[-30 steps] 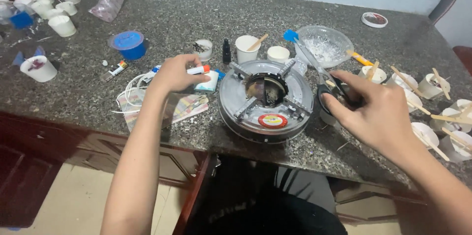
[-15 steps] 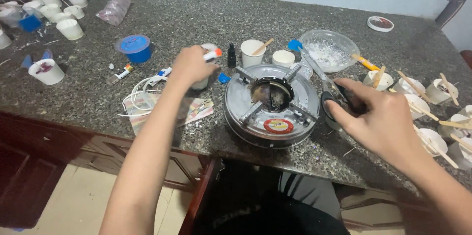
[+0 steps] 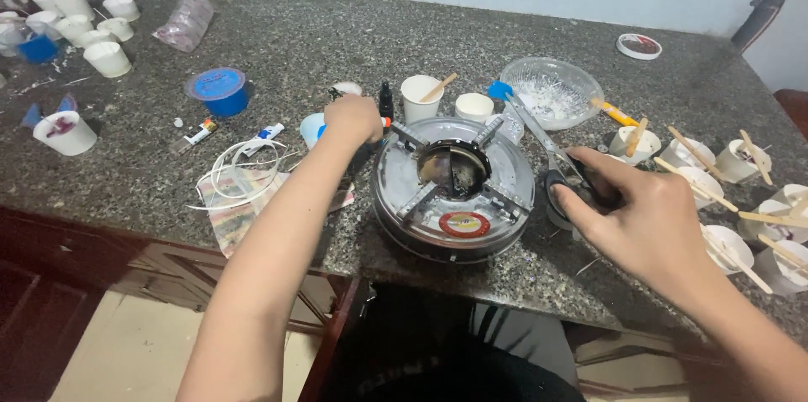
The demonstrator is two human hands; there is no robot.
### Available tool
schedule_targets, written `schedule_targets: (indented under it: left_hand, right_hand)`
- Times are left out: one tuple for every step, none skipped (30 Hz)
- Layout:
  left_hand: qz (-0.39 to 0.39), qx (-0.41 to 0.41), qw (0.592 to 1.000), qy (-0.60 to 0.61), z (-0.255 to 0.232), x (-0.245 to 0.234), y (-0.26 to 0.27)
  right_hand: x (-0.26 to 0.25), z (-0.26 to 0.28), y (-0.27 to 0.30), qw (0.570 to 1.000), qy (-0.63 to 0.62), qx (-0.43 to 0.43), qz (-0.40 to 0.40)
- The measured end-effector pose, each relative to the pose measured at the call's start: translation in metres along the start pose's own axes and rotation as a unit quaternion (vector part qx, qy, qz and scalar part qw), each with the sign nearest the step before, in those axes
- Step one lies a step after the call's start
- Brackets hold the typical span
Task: Stirring melting wax in a small pot on a portable stove and adding wax flakes from a bowl.
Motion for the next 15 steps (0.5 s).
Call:
schedule_targets:
  left_hand:
    - [0.0,-0.001,1.0,-0.001,0.0,-0.002,0.002]
    - [-0.004,0.002,1.0,0.011,0.0,-0.002,0.004]
    - [-0.008,0.004,1.0,0.023,0.0,-0.003,0.006]
    - [-0.007,0.004,1.0,0.022,0.002,-0.004,0.009]
    - [-0.011,0.001,0.999,0.032,0.003,-0.006,0.012]
    - [-0.015,-0.001,0.999,0.041,0.004,-0.006,0.015]
    - [-0.014,-0.001,0.999,0.04,0.006,-0.006,0.018]
    - [-0.01,0.0,0.999,0.042,0.007,-0.007,0.021]
    - [-0.007,0.0,0.999,0.044,0.009,-0.008,0.023]
    - [-0.008,0.0,0.999,0.044,0.008,-0.006,0.021]
    - [-0.005,0.0,0.999,0.048,0.007,-0.004,0.018]
    - [0.0,0.0,0.999,0.053,0.006,0.0,0.015]
    - [0.0,0.0,0.999,0.053,0.005,0.003,0.015]
    - [-0.005,0.0,0.998,0.062,0.003,0.004,0.013]
    - [-0.009,-0.001,0.997,0.071,0.002,0.006,0.012]
  right_hand:
    - [0.0,0.0,0.0,1.0,-0.001,0.0,0.0]
    - [-0.001,0.0,0.0,1.0,-0.004,0.001,-0.001]
    - [-0.001,0.001,0.001,1.0,-0.007,0.001,-0.002]
    - [0.0,0.0,0.001,1.0,-0.009,0.002,-0.002]
    - [0.001,-0.001,0.001,1.0,-0.004,0.002,-0.001]
    - [0.001,-0.003,0.003,1.0,0.001,0.002,0.001]
    - [0.001,-0.001,0.003,1.0,0.0,0.003,0.001]
    - [0.0,0.0,0.002,1.0,-0.006,-0.004,0.001]
    - [-0.001,0.002,0.001,1.0,-0.013,-0.011,0.001]
    - [0.0,0.001,0.002,1.0,-0.013,-0.012,0.0]
    - [0.0,0.001,0.002,1.0,-0.01,-0.018,-0.011]
    - [0.0,0.001,0.003,0.999,-0.008,-0.024,-0.021]
    - [-0.001,0.001,0.004,0.999,-0.008,-0.024,-0.021]
    - [-0.001,0.001,0.004,1.0,-0.008,-0.014,-0.016]
    - [-0.001,0.001,0.004,1.0,-0.009,-0.004,-0.011]
Point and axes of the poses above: each hand's wrist, its own y-axis away from the middle knuckle, its own x-axis out of the palm, z = x × y, the point moved 3 cm from there along -y, towards the middle knuckle, and after that the axes turned 3 degrees about -x, right-handed, at the moved point
